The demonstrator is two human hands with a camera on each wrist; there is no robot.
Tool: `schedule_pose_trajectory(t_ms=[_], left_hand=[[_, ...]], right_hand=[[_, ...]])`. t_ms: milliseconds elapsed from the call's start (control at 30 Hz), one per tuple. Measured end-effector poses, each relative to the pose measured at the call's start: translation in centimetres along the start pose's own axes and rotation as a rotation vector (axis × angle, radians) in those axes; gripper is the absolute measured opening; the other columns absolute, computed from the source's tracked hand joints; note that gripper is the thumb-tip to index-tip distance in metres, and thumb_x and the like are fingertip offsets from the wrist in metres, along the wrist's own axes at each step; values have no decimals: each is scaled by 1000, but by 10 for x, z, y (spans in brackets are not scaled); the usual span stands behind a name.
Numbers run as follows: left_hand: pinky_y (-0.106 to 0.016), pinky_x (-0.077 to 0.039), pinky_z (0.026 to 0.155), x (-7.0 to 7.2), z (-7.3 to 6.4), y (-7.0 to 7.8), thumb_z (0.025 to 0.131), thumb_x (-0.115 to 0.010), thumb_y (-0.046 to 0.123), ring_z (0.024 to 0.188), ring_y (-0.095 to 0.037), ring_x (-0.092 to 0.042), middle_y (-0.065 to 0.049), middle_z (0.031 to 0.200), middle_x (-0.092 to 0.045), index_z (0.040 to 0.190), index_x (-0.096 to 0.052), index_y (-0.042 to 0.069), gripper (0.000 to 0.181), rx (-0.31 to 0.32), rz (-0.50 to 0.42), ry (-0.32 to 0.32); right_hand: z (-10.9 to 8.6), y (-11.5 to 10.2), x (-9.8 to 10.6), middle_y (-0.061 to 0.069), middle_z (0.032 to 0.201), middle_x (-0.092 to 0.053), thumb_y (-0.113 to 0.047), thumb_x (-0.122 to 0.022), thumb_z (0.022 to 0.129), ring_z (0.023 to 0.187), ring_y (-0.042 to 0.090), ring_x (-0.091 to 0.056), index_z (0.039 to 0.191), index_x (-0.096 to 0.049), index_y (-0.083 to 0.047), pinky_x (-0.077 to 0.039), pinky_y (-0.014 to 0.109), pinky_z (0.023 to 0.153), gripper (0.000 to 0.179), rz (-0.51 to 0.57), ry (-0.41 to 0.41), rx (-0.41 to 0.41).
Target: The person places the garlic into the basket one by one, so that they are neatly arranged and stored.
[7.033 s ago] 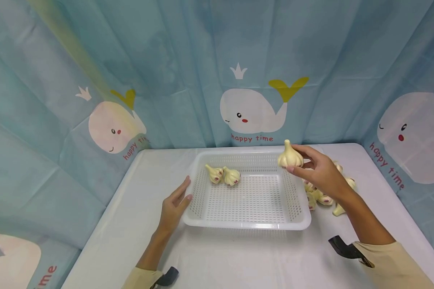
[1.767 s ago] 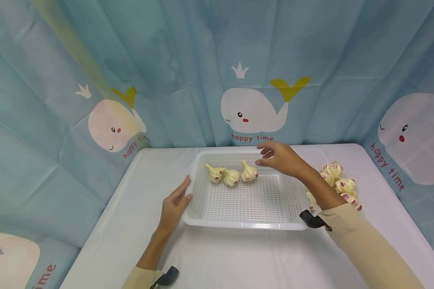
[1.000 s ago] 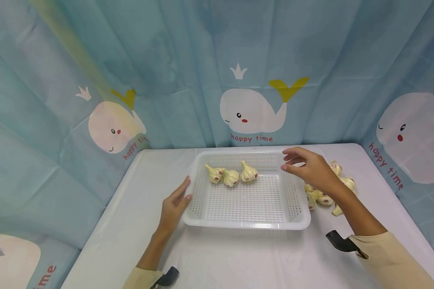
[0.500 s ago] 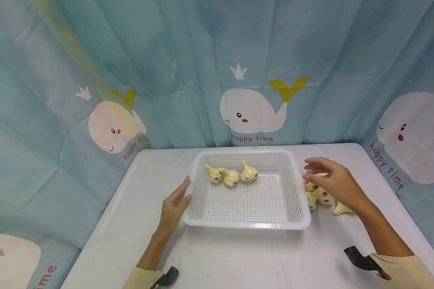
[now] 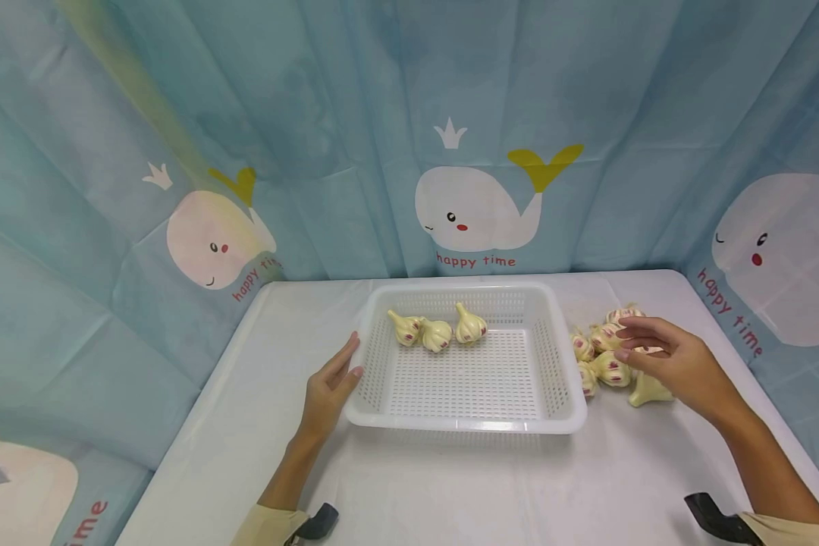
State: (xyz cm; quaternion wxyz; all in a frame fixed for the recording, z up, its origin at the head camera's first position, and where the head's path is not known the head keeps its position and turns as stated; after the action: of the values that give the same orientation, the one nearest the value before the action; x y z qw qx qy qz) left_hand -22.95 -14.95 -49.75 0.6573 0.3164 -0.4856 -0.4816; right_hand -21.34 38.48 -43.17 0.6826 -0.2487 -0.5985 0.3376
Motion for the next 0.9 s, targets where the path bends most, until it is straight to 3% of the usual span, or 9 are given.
schedule_pose_trajectory(t_ms=[67,233,300,367,467,567,700,767,900], left_hand=[[-18,-30,125,0,0,0,105,-64,14,156,-16,-38,5,166,-43,156,-52,13,52,0,-5,1],[-18,-30,124,0,1,-1,105,-64,14,156,-16,-38,5,166,-43,156,-52,14,52,-3,-12,0],[-18,-30,124,0,1,-1,106,-64,14,156,-16,-38,5,166,-43,156,-53,14,52,-4,-12,0],[-18,-30,124,0,0,-1,106,-64,13,156,-16,-38,6,166,-44,156,-53,14,52,-7,-12,1],[-18,-30,124,0,0,-1,106,-64,13,156,-15,-38,7,165,-44,156,-53,14,51,-8,-8,2],[-18,-30,125,0,1,-1,105,-64,12,156,-14,-38,6,165,-44,156,-53,13,52,-12,-8,2],[-19,-31,125,0,1,-1,105,-64,11,155,-13,-38,5,165,-45,156,-53,13,52,-22,-8,4],[-19,-31,125,0,1,-1,105,-64,11,155,-13,-39,4,165,-45,155,-54,12,52,-28,-6,6],[-19,-31,125,0,1,0,105,-65,11,155,-16,-39,2,165,-45,155,-54,12,52,-33,-2,8]], right_hand=[[-2,6,2,-28,121,-58,-27,-76,101,99,-20,-53,153,-48,0,-56,19,64,65,-38,9,-27],[-8,20,4,10,129,-64,-31,-76,100,95,-13,-53,151,-49,3,-56,21,60,67,-103,33,-65],[-10,25,4,27,134,-61,-29,-75,101,100,5,-62,151,-48,5,-56,20,59,66,-109,31,-69],[-12,31,4,32,137,-58,-29,-75,101,104,23,-66,152,-47,6,-55,17,60,68,-118,26,-91],[-14,39,4,38,142,-53,-31,-74,102,111,54,-58,153,-44,9,-52,15,61,72,-120,2,-123],[-16,49,7,29,139,-57,-33,-76,100,102,22,-68,153,-44,9,-52,13,62,75,-119,-6,-141],[-19,62,10,-12,132,-59,-29,-80,97,93,-23,-48,150,-49,8,-52,9,65,72,-104,0,-108],[-21,67,10,-31,127,-49,-27,-81,96,97,-26,-43,147,-51,8,-50,5,67,69,-101,-1,-91],[-24,74,10,-42,122,-40,-25,-80,97,102,-28,-38,144,-55,8,-50,3,70,63,-88,-8,-83]])
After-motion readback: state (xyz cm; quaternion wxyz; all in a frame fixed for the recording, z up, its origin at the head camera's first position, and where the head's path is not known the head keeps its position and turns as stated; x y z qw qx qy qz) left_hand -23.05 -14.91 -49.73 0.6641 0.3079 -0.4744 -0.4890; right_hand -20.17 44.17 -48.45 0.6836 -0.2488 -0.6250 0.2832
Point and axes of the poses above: each hand's wrist, its own z-axis towards the middle knuckle, its own x-axis out of the back of the hand, y = z × x, the point moved 5 cm from there along z, towards the middle knuckle
